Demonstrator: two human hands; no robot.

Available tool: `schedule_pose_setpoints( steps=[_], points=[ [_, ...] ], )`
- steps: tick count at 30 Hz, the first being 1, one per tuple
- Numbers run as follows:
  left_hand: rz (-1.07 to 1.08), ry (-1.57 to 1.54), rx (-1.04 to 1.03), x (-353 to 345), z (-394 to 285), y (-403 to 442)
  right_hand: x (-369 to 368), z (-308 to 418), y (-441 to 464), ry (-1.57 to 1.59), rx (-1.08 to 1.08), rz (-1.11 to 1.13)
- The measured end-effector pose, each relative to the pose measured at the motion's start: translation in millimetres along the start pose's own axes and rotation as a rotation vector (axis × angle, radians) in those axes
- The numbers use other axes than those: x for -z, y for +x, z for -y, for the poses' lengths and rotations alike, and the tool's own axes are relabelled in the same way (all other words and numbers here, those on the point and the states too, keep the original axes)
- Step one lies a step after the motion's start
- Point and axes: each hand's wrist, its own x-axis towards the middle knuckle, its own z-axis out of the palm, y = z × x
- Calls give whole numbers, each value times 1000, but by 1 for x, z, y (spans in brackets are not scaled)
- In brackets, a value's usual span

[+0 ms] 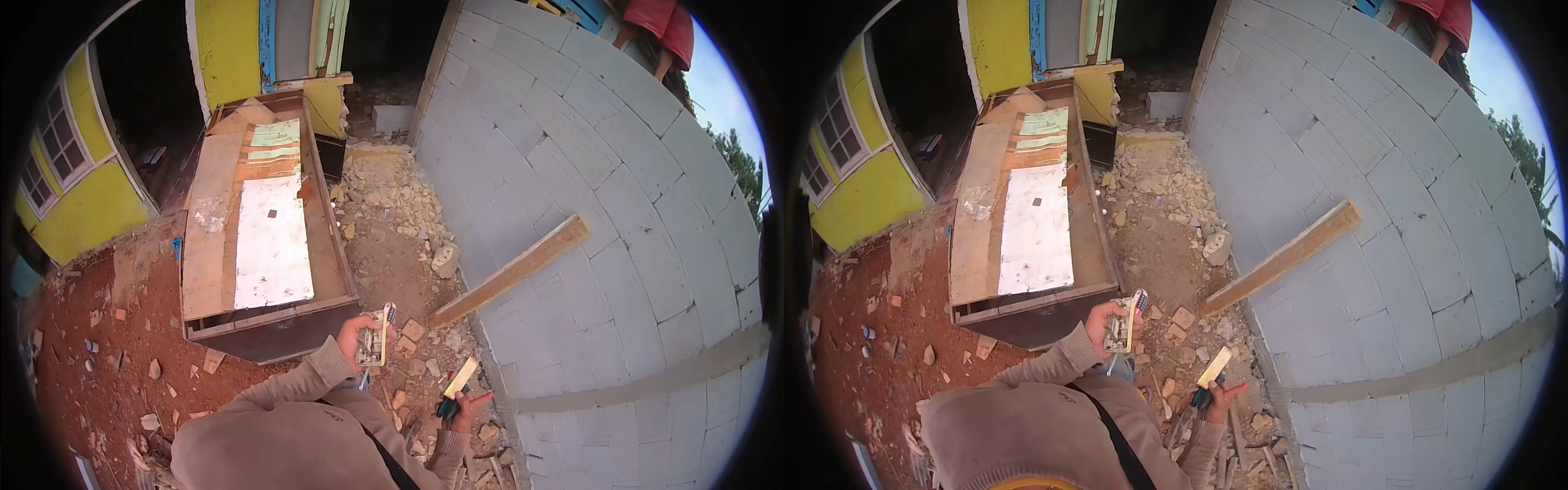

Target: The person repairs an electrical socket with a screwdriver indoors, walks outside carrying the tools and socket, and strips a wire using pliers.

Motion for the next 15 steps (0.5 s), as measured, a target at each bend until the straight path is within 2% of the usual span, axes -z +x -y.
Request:
schedule_pose_setpoints(
  steps=[1,2,3,4,6,10,13,15],
  points=[
    [-37,-32,-3,-1,1,3,-7,23,18,-41,-121,119],
    [-13,-40,-24,-3,-1,8,-18,35,32,-61,-153,129],
    [16,-43,-52,-3,-4,16,-31,46,50,-67,-142,169],
    [-123,-50,-69,-2,-7,25,-41,52,69,-69,-129,211],
    [-142,-78,-136,-3,-13,41,-58,59,105,-104,-157,278],
    [-161,-130,-227,10,-29,89,-78,42,187,-178,-252,404],
    [-175,-195,-254,16,-52,133,-108,33,242,-321,-277,428],
    [-241,-183,-325,12,-77,168,-130,10,291,-278,-273,393]
  ],
)
